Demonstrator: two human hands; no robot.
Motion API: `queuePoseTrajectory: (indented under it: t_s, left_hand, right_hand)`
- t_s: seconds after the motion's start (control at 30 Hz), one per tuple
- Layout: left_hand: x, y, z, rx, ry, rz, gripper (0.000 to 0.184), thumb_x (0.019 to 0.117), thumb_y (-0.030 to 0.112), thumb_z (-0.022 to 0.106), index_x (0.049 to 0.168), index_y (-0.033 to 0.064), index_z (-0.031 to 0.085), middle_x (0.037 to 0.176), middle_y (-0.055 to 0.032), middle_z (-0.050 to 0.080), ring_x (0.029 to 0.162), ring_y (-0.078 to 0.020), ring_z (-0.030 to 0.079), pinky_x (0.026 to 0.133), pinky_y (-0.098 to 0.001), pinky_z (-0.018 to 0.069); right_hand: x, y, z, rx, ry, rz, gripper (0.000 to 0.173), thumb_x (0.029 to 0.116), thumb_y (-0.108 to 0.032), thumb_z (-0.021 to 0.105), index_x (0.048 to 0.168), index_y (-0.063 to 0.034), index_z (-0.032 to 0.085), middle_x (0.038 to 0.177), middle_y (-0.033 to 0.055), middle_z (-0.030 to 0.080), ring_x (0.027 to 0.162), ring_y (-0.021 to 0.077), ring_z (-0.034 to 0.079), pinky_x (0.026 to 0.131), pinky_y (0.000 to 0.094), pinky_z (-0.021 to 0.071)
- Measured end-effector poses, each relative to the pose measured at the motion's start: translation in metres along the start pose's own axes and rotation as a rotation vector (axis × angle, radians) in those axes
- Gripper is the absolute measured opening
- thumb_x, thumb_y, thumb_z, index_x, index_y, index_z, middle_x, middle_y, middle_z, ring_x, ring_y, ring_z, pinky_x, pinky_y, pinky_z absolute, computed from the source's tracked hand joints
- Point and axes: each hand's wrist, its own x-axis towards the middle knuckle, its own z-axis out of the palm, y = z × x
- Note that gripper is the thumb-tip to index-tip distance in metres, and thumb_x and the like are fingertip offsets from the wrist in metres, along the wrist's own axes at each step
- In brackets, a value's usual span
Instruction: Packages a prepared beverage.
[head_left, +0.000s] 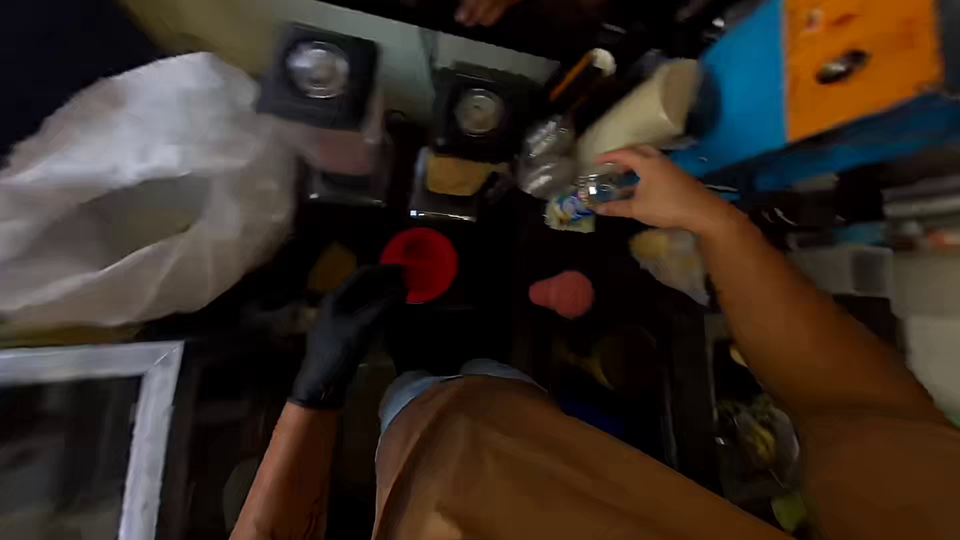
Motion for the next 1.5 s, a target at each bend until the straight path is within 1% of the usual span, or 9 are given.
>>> queuePoseTrajectory:
  t_s: [0.27,0.43,0.53,0.73,1.13,1.27,1.37,1.47,1.5]
  left_hand:
    - [0.044,-0.069,0.136,-0.138,-0.247,-0.282,0.026,0.0946,0.01,0.068,0.121,0.0051,0.067,0.1,-0.009,0.072,0.083,-0.0175,0.069,0.074,-0.0348,0.0599]
    - [0.051,-0.089,0.19,-0.115,-0.36,-0.329,0.029,0.0949,0.016,0.072,0.123,0.0093,0.068,0.107,-0.0065,0.072,0.09,-0.0167,0.07,0.077,-0.0345,0.0606]
    - [0.052,-0.095,0.211,-0.139,-0.342,-0.351,0.032,0.0944,0.015,0.072,0.125,0.0086,0.067,0.108,-0.0077,0.072,0.089,-0.0177,0.07,0.077,-0.0348,0.061]
    - [0.053,-0.104,0.224,-0.11,-0.354,-0.361,0.038,0.0958,0.025,0.072,0.132,0.0158,0.064,0.116,-0.0065,0.071,0.086,-0.0193,0.071,0.073,-0.0372,0.0618]
    - [0.057,-0.104,0.244,-0.2,-0.185,-0.374,0.024,0.0951,0.014,0.072,0.117,0.0057,0.07,0.104,-0.0103,0.073,0.084,-0.0218,0.072,0.076,-0.0391,0.0631]
    - [0.054,-0.111,0.239,-0.205,-0.206,-0.357,0.023,0.0974,0.017,0.069,0.119,0.0095,0.07,0.104,-0.0093,0.073,0.081,-0.0208,0.071,0.074,-0.0387,0.062]
    - [0.053,-0.12,0.237,-0.206,-0.199,-0.326,0.032,0.0958,0.018,0.071,0.125,0.0066,0.067,0.107,-0.0116,0.072,0.086,-0.0228,0.071,0.076,-0.0403,0.0622]
    - [0.052,-0.108,0.243,-0.071,-0.189,-0.213,0.041,0.0915,0.013,0.074,0.129,0.0003,0.063,0.113,-0.011,0.072,0.099,-0.0181,0.071,0.088,-0.037,0.061]
    - [0.047,-0.095,0.23,0.042,-0.152,-0.172,0.041,0.0899,0.014,0.076,0.128,0.0016,0.065,0.113,-0.0087,0.073,0.101,-0.0147,0.071,0.092,-0.0347,0.0601]
  right_hand:
    - [-0.132,0.053,0.06,0.26,-0.064,0.152,0.071,0.0755,-0.015,0.09,0.139,-0.0206,0.06,0.143,0.0117,0.051,0.124,0.0285,0.059,0.088,0.0493,0.0617]
    - [-0.146,0.055,0.107,0.021,-0.007,0.144,0.071,0.0756,-0.022,0.09,0.14,-0.0266,0.061,0.141,0.0105,0.054,0.127,0.0336,0.053,0.099,0.0547,0.0532]
    - [-0.138,0.058,0.118,-0.074,-0.042,0.126,0.067,0.0778,-0.024,0.086,0.14,-0.0297,0.06,0.142,0.0076,0.052,0.132,0.0318,0.05,0.1,0.0506,0.0529]
    - [-0.124,0.057,0.128,-0.16,-0.072,0.094,0.067,0.0778,-0.021,0.085,0.14,-0.0266,0.061,0.143,0.0121,0.052,0.134,0.0361,0.048,0.099,0.0522,0.054]
    - [-0.115,0.046,0.125,-0.273,-0.132,0.07,0.063,0.081,-0.021,0.084,0.14,-0.0238,0.062,0.142,0.012,0.054,0.129,0.0364,0.052,0.094,0.0489,0.0557]
    - [-0.111,0.04,0.126,-0.289,-0.16,0.065,0.061,0.0827,-0.021,0.082,0.141,-0.0237,0.062,0.141,0.0124,0.054,0.128,0.0368,0.052,0.091,0.0476,0.0561]
    - [-0.114,0.038,0.13,-0.243,-0.127,0.059,0.064,0.0779,-0.019,0.085,0.138,-0.0238,0.062,0.139,0.0134,0.055,0.126,0.039,0.053,0.086,0.0537,0.058]
    - [-0.137,0.046,0.106,-0.123,-0.078,0.125,0.082,0.0779,-0.034,0.087,0.151,-0.0288,0.05,0.155,0.013,0.046,0.14,0.0398,0.046,0.106,0.0617,0.0478]
    - [-0.143,0.045,0.101,-0.033,0.004,0.074,0.082,0.0799,-0.041,0.084,0.153,-0.0251,0.049,0.157,0.014,0.046,0.143,0.0387,0.044,0.112,0.0602,0.0436]
